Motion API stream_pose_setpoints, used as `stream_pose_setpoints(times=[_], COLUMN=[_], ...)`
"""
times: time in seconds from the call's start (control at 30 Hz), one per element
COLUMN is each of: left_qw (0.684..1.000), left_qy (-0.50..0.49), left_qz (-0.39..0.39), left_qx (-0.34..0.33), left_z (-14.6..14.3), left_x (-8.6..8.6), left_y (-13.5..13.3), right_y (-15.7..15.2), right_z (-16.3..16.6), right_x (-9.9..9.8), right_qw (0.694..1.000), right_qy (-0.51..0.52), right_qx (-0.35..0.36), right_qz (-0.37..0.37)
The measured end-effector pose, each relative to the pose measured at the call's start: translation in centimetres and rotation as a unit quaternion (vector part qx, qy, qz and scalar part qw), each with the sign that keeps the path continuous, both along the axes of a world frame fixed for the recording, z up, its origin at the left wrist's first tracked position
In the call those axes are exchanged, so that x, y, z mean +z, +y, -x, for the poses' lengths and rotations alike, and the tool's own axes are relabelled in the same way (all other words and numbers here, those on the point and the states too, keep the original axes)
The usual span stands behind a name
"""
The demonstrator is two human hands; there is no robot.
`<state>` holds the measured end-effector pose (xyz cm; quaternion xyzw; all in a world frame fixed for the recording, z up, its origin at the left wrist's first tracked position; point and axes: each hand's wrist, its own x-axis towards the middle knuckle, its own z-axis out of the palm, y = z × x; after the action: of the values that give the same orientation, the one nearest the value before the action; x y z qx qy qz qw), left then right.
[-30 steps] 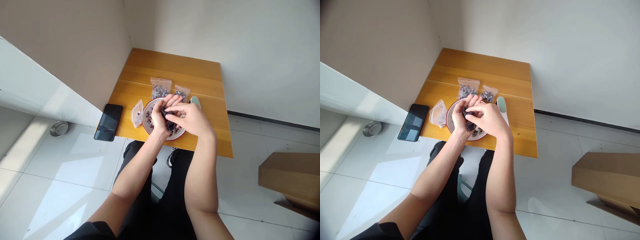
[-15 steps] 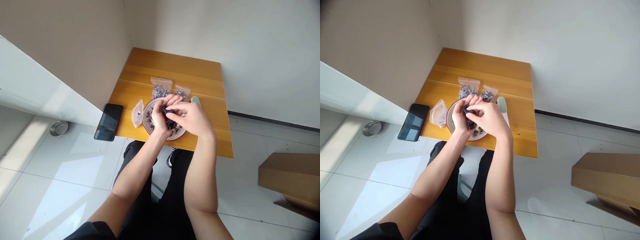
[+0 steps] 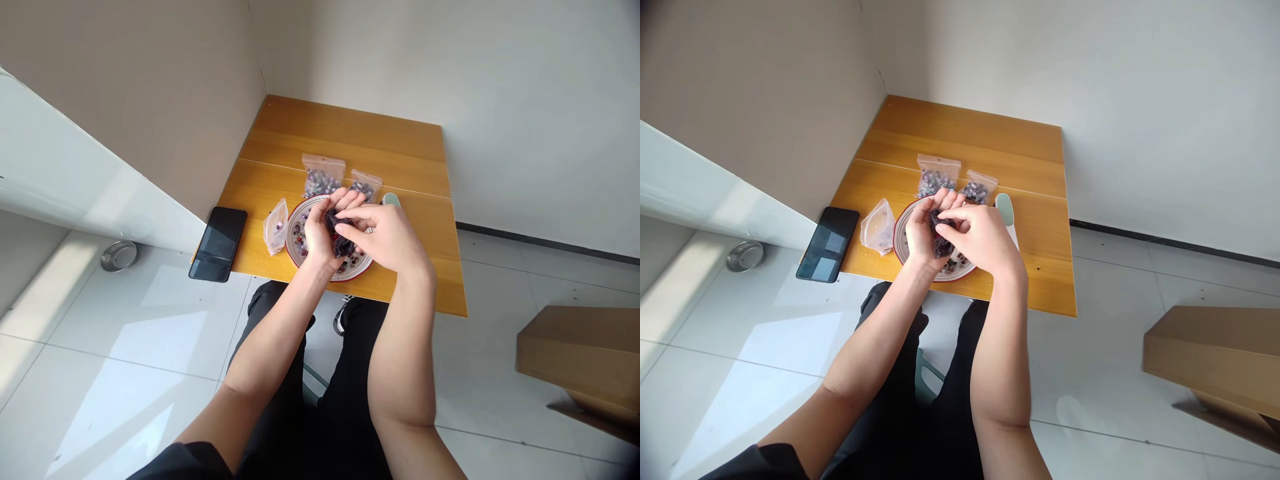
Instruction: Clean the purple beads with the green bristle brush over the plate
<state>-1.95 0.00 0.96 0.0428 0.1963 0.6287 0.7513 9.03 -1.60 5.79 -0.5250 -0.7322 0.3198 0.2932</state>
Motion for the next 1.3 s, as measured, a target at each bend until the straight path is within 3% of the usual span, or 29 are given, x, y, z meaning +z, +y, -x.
stream_pose_setpoints(times=[0.23, 0.43, 0.63, 0.87, 1.13, 1.3], left_qw=[1.0, 1.0, 0.999, 1.0, 0.999, 0.999], left_qy=[0.012, 0.017, 0.029, 0.009, 0.018, 0.038], left_qz=[0.025, 0.001, 0.02, 0.002, 0.029, 0.022], left_qx=[0.007, 0.003, 0.015, -0.006, 0.001, -0.012], left_z=[0.0, 0.2, 0.4, -0.1, 0.1, 0.2], left_x=[0.1, 0.4, 0.6, 0.3, 0.5, 0.4], left_y=[-0.1, -0.3, -0.2, 0.0, 0.0, 0.1], right_y=[-0.3, -0.1, -0.4, -0.2, -0.5, -0.3], right_z=[-0.6, 0.0, -0.7, 0.3, -0.7, 0.1], right_x=[0.0, 0.1, 0.2, 0.2, 0.3, 0.1], right_qw=[0.998, 0.999, 0.999, 0.999, 0.998, 0.999], right_qy=[-0.012, -0.013, -0.046, -0.024, -0.05, -0.036], right_qx=[0.041, -0.011, 0.025, 0.005, 0.028, 0.023], right_qz=[0.046, -0.03, 0.008, -0.044, 0.013, -0.02])
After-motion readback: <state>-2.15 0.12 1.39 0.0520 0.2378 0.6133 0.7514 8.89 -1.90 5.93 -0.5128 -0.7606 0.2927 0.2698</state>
